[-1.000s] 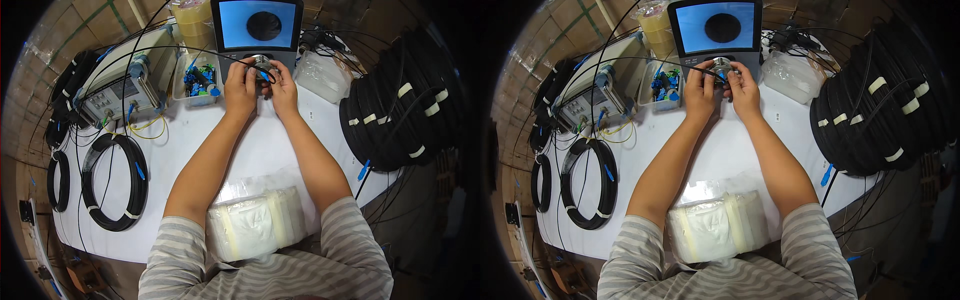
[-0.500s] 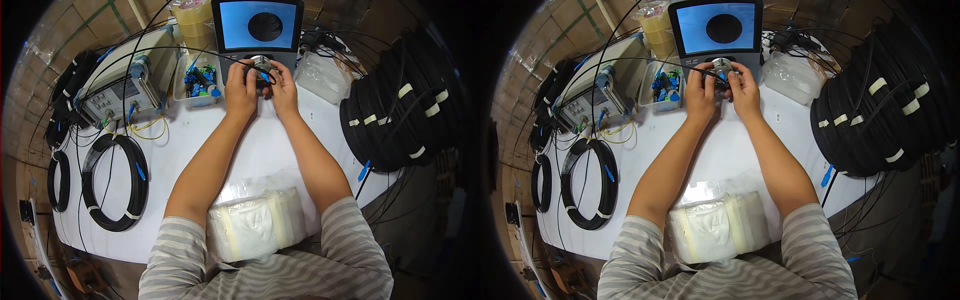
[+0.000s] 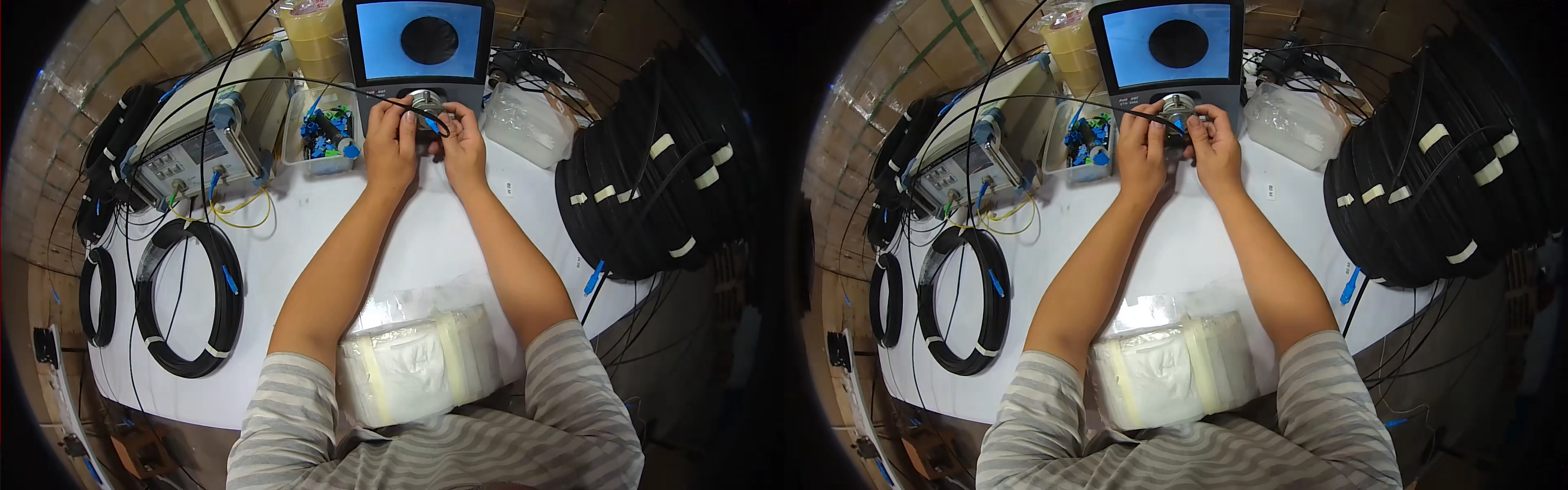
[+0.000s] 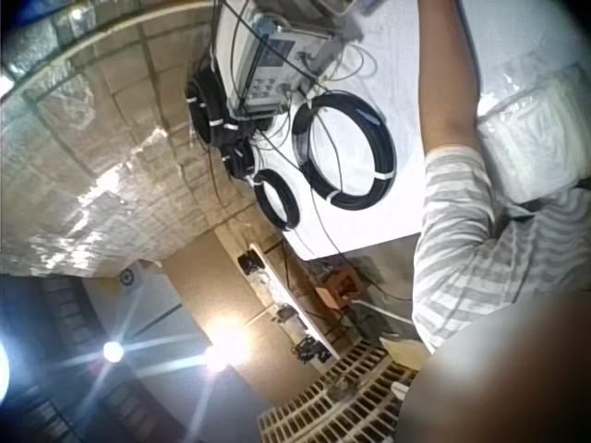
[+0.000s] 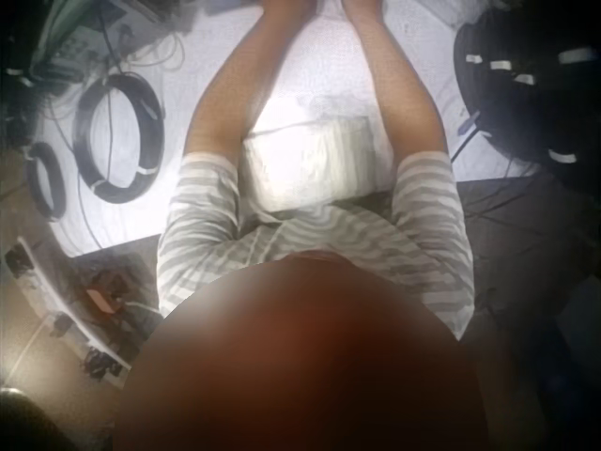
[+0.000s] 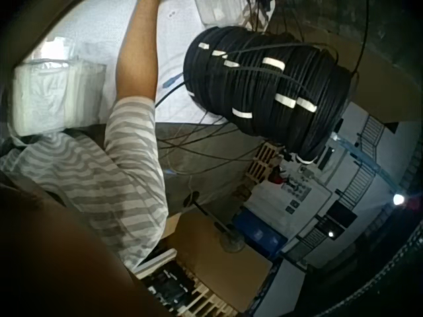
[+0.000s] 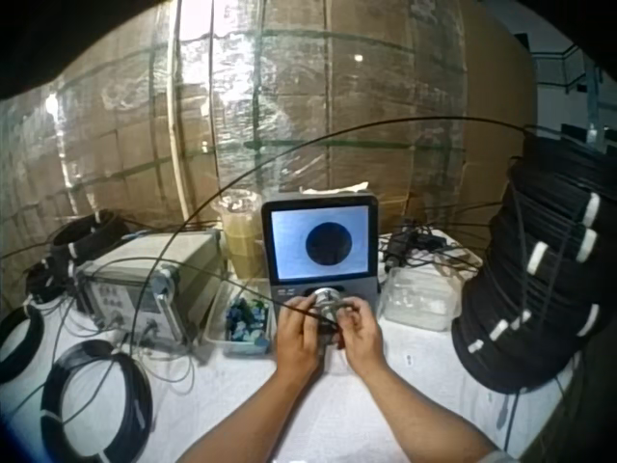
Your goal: Inspecting the end-face of a fiber optic cable connector using a digital inspection probe and monitor.
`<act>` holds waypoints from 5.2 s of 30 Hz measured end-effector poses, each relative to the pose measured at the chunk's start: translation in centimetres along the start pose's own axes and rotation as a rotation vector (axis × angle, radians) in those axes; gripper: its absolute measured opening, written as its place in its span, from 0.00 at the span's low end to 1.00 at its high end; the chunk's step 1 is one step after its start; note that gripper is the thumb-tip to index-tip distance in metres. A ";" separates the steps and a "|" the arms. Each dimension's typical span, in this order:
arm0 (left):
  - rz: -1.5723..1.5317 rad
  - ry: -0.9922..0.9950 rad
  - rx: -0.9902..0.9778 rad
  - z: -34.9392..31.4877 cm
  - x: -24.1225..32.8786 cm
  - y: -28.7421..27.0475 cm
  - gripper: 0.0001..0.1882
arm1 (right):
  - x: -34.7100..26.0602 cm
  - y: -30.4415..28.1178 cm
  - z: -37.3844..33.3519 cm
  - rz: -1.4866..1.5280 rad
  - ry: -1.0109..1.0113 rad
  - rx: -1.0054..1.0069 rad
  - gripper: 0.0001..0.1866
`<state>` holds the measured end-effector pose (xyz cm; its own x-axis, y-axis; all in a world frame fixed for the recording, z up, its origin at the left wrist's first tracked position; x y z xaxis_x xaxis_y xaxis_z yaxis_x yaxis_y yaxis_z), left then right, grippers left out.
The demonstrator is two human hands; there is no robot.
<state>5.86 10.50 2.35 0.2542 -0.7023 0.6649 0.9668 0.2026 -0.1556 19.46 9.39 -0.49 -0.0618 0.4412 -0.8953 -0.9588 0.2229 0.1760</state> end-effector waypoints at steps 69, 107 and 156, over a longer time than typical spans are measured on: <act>-0.116 -0.082 0.019 -0.1 -0.8 0.2 0.12 | -0.1 0.1 -0.3 0.006 0.026 0.017 0.20; -0.083 -0.050 0.043 -0.2 -0.2 0.0 0.13 | -0.2 0.3 -0.3 0.032 0.023 0.030 0.19; 0.035 0.021 0.034 -0.4 0.1 0.0 0.10 | -0.3 0.3 -0.2 0.019 0.025 -0.004 0.22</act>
<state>5.87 10.18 2.14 0.2892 -0.7086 0.6436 0.9559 0.2504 -0.1538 19.10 9.17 -0.18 -0.0874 0.4233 -0.9018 -0.9585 0.2109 0.1919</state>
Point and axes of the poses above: each hand's wrist, its own z-axis towards the middle knuckle, its own y-axis out of the palm, x = y × z, the point moved 3 cm from there along z, towards the middle knuckle
